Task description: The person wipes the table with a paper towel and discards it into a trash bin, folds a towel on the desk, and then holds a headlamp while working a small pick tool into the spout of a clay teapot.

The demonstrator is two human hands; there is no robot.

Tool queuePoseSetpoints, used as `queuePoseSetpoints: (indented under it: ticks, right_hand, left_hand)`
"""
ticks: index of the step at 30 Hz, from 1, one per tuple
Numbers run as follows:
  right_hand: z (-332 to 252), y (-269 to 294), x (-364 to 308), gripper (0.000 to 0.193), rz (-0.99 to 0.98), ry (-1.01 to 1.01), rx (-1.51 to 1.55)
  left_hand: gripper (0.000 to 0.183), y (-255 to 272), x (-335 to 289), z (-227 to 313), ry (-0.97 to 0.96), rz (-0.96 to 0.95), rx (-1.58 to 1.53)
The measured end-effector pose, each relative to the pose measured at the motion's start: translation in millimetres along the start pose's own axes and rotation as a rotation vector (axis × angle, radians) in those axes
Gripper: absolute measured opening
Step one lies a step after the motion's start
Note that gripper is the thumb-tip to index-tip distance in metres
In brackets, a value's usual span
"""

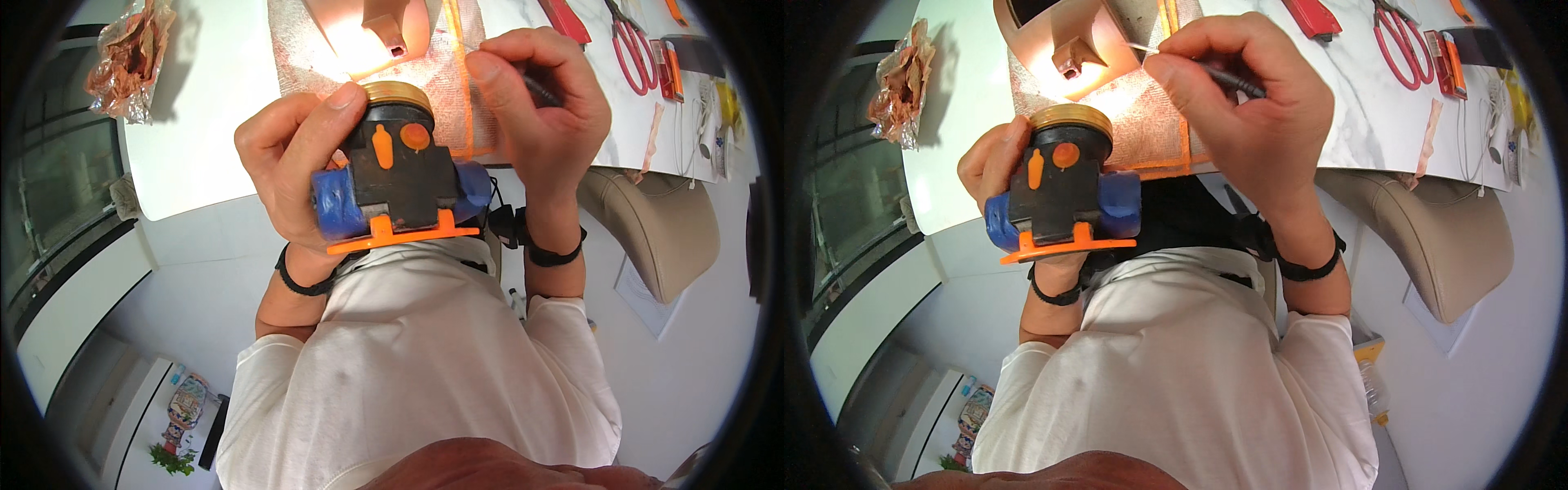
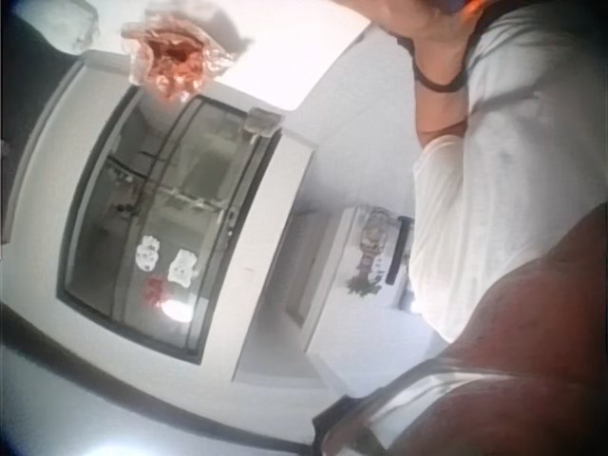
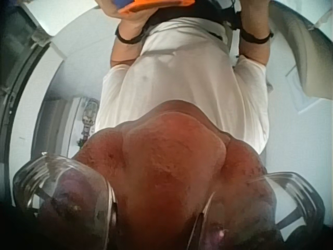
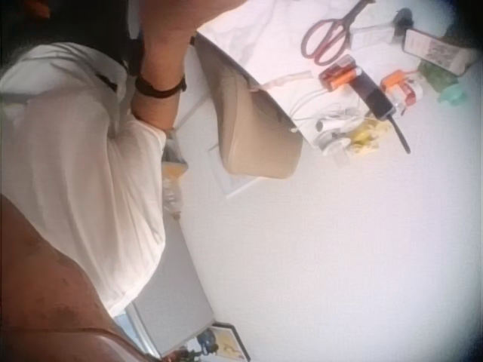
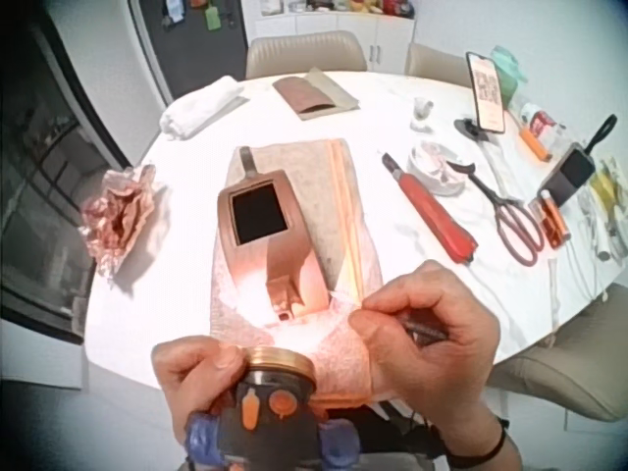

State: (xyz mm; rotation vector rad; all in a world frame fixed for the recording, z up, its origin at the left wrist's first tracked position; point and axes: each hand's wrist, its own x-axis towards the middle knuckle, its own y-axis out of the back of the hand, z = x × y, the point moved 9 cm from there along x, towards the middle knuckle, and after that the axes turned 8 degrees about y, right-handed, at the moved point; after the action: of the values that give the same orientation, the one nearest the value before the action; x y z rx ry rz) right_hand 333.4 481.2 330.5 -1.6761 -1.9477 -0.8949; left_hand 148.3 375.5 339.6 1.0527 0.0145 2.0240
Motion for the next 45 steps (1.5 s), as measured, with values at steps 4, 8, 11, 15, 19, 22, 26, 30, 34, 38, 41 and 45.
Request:
queuePoseSetpoints:
  ticks: [4, 8, 11, 15, 19, 22, 26, 30, 34, 38, 41, 45]
  right_hand:
    - [13.6, 16.6, -6.4, 0.012, 0.063, -0.171, 0.023]
    - [15.7, 9.8, -9.3, 0.008, 0.07, -0.296, 0.128]
    - [15.3, 13.0, -12.6, 0.008, 0.125, -0.333, 0.169]
    - [10.1, 15.1, -13.5, 0.01, 0.138, -0.302, 0.138]
    - [1.3, 14.5, -8.9, 0.011, 0.133, -0.322, 0.109]
    - [6.6, 17.6, -11.4, 0.012, 0.147, -0.352, 0.199]
    - [7.6, 20.8, -11.2, 0.01, 0.132, -0.359, 0.279]
    - [1.0, 10.6, -12.8, 0.013, 0.111, -0.428, 0.402]
    - [0.0, 11.9, -18.6, 0.017, 0.139, -0.381, 0.338]
    - [-18.0, 0.7, -6.1, 0.016, 0.011, -0.181, 0.272]
    - [-20.2, -4.6, -6.9, 0.015, 0.015, -0.163, 0.259]
    - [-18.3, -8.8, -17.5, 0.015, 0.087, -0.203, 0.379]
  left_hand:
    - [0.049, 1.1, -9.2, -10.3, 0.034, -0.034, -0.047]
    - [0.06, -1.9, -12.2, -5.7, 0.003, -0.074, -0.009]
    - [0.05, -2.3, -8.6, 5.8, -0.052, 0.037, -0.076]
    - [0.053, 0.6, -7.4, 13.0, -0.11, 0.062, -0.076]
    - [0.067, 4.6, -7.4, 14.8, -0.071, -0.01, -0.042]
    - [0.075, 1.4, -7.4, 19.0, -0.082, -0.087, -0.004]
    - [0.078, -0.3, -7.6, 23.4, -0.07, -0.074, -0.014]
    - [0.078, 1.8, -9.6, 25.0, -0.071, -0.043, -0.047]
    - [0.081, 6.4, -8.9, 20.5, -0.051, -0.031, -0.096]
    - [0.076, 12.6, -2.6, 18.5, -0.054, -0.009, -0.12]
    - [0.065, 15.5, -2.8, 9.0, -0.06, 0.014, -0.128]
    - [0.055, 17.3, -2.4, 0.7, -0.038, 0.033, -0.158]
